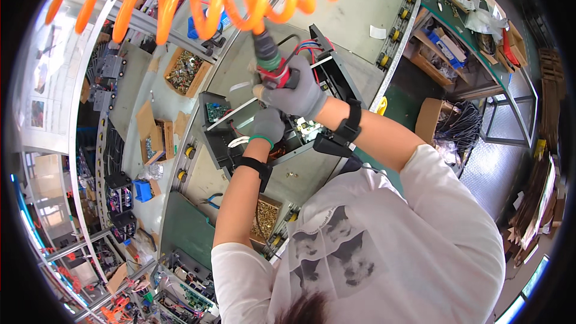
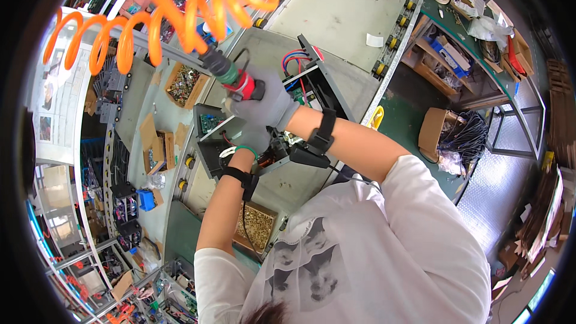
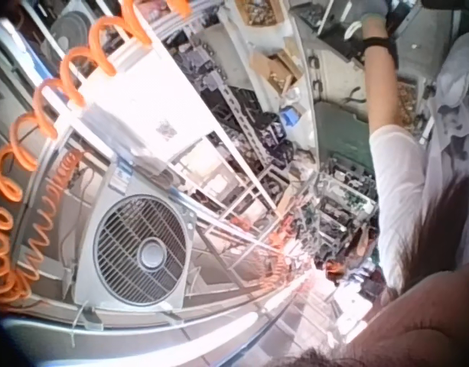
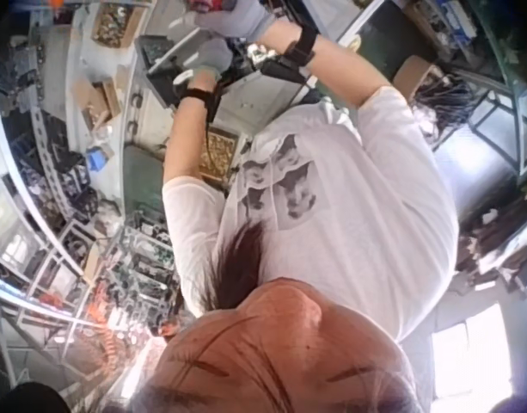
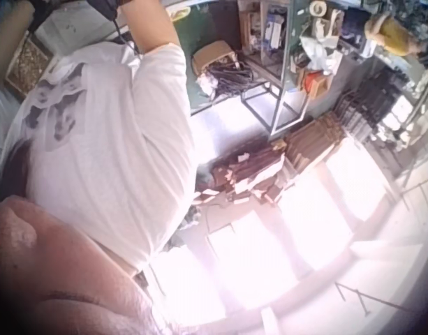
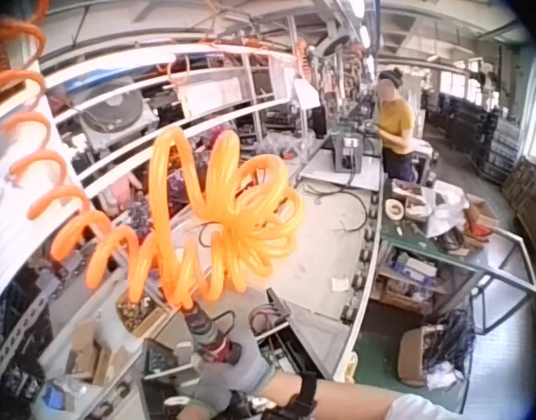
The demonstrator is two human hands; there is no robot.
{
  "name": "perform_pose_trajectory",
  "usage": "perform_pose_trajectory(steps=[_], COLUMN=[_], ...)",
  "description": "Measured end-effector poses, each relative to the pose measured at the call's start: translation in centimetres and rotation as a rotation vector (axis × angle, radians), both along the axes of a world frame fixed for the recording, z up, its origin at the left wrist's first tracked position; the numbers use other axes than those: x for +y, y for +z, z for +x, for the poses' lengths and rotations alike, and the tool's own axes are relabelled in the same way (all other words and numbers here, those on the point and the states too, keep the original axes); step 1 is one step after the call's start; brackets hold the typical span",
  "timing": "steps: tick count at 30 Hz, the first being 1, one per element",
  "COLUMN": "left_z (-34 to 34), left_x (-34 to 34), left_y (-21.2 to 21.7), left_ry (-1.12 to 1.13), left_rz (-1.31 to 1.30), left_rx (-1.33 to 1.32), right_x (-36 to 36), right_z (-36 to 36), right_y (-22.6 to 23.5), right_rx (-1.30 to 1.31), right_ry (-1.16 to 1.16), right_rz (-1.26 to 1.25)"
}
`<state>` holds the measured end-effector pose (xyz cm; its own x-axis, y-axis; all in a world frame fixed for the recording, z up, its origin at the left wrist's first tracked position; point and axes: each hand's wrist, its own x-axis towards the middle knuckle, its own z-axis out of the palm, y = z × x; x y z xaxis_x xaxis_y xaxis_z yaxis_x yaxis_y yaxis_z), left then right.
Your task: Assembling internal circuit boards and wiring into an inverter chassis on a factory assembly line.
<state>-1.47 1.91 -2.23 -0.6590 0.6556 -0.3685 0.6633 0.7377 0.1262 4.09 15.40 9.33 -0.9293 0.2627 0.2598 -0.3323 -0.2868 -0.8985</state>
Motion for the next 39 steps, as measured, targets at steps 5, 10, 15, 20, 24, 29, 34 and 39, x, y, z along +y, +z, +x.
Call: perform_pose_trajectory(steps=[5, 10, 15, 20, 24, 29, 34, 39], left_z=[-1.0, -0.1, 0.3, 1.2, 1.6, 2.4, 6.1, 7.4], left_x=[-1.3, -0.7, -0.1, -0.2, -0.7, -0.4, -1.5, -1.6], left_y=[-1.0, 1.0, 2.4, 4.1, 3.3, 5.0, 6.7, 7.3], left_ry=[0.028, 0.074, -0.123, -0.147, -0.192, -0.187, -0.166, -0.181], left_rz=[0.120, 0.085, -0.134, 0.039, 0.093, 0.195, 0.204, 0.245], left_rx=[-0.212, -0.167, 0.018, 0.042, 0.146, 0.268, -0.003, -0.046], right_x=[2.6, 5.6, 7.1, 6.8, 6.6, 6.8, 7.5, 6.9], right_z=[3.4, 7.4, 9.7, 10.6, 10.2, 10.0, 10.6, 10.7], right_y=[0.3, -0.8, -2.4, -5.1, -5.8, -6.5, -7.7, -7.5], right_rx=[-0.016, -0.110, -0.176, -0.197, -0.192, -0.211, -0.202, -0.228], right_ry=[-0.043, -0.154, -0.149, -0.181, -0.177, -0.176, -0.175, -0.165], right_rz=[-0.261, -0.301, -0.451, -0.517, -0.607, -0.748, -0.815, -0.791])
